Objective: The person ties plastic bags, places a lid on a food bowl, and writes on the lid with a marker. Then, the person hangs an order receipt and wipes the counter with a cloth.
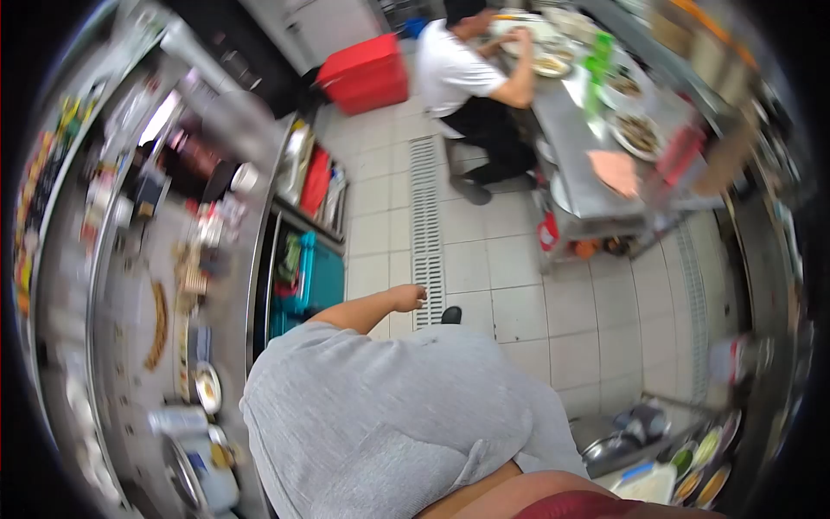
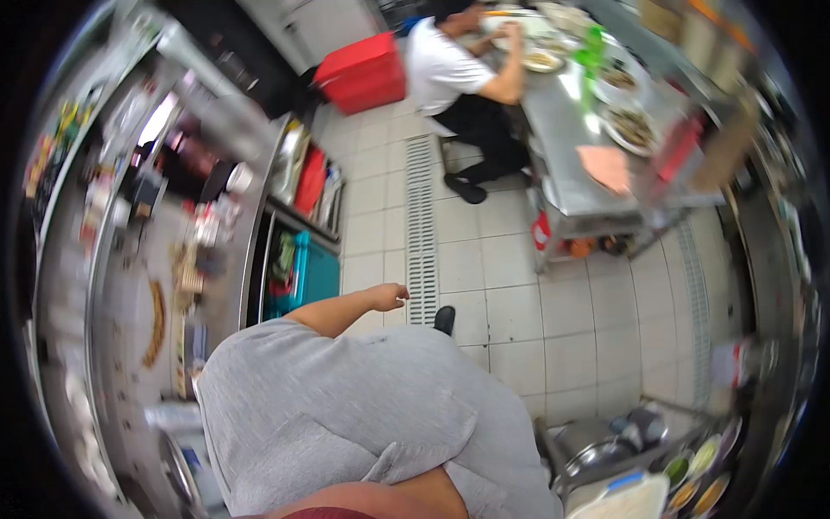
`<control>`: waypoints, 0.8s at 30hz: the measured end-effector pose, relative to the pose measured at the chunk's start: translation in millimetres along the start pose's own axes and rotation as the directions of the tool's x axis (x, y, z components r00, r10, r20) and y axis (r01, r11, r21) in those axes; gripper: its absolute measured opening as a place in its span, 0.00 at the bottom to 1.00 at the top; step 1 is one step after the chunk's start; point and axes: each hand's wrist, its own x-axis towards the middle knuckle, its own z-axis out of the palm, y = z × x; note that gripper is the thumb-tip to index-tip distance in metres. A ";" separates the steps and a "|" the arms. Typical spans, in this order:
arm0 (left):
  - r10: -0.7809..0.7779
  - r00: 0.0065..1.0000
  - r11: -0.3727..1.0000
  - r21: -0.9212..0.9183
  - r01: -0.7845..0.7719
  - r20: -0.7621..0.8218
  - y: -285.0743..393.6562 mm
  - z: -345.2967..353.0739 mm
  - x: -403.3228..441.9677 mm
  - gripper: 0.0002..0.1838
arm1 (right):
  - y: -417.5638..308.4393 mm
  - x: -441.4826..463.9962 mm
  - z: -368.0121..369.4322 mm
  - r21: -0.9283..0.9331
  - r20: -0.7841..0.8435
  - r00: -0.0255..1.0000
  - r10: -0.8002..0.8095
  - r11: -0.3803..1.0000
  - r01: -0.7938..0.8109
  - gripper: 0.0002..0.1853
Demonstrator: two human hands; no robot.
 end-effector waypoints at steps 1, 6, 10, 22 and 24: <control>-0.039 0.999 0.997 -0.063 0.037 -0.034 -16.7 0.7 -9.4 0.17 | -34.8 11.3 -6.9 -0.051 0.022 0.995 -0.094 0.994 0.096 0.17; -0.271 0.938 0.962 -0.039 0.269 -0.217 -117.5 1.4 -34.5 0.19 | -196.6 43.5 -21.1 -0.340 0.233 0.884 -0.405 0.818 0.464 0.18; -0.518 0.769 0.821 -0.470 0.324 -0.375 -184.3 -16.0 -38.0 0.23 | -319.3 60.6 -27.2 -0.634 0.447 0.732 -0.514 0.395 0.665 0.19; -0.708 0.229 0.694 -0.599 0.399 -0.668 -286.5 -53.9 -2.8 0.15 | -721.0 -22.1 101.9 -0.216 0.400 0.480 -0.781 0.429 0.877 0.15; -0.787 0.253 0.614 -0.676 0.407 -0.562 -287.6 -63.0 4.3 0.16 | -752.4 -17.5 132.7 -0.175 0.462 0.340 -0.819 0.292 0.940 0.13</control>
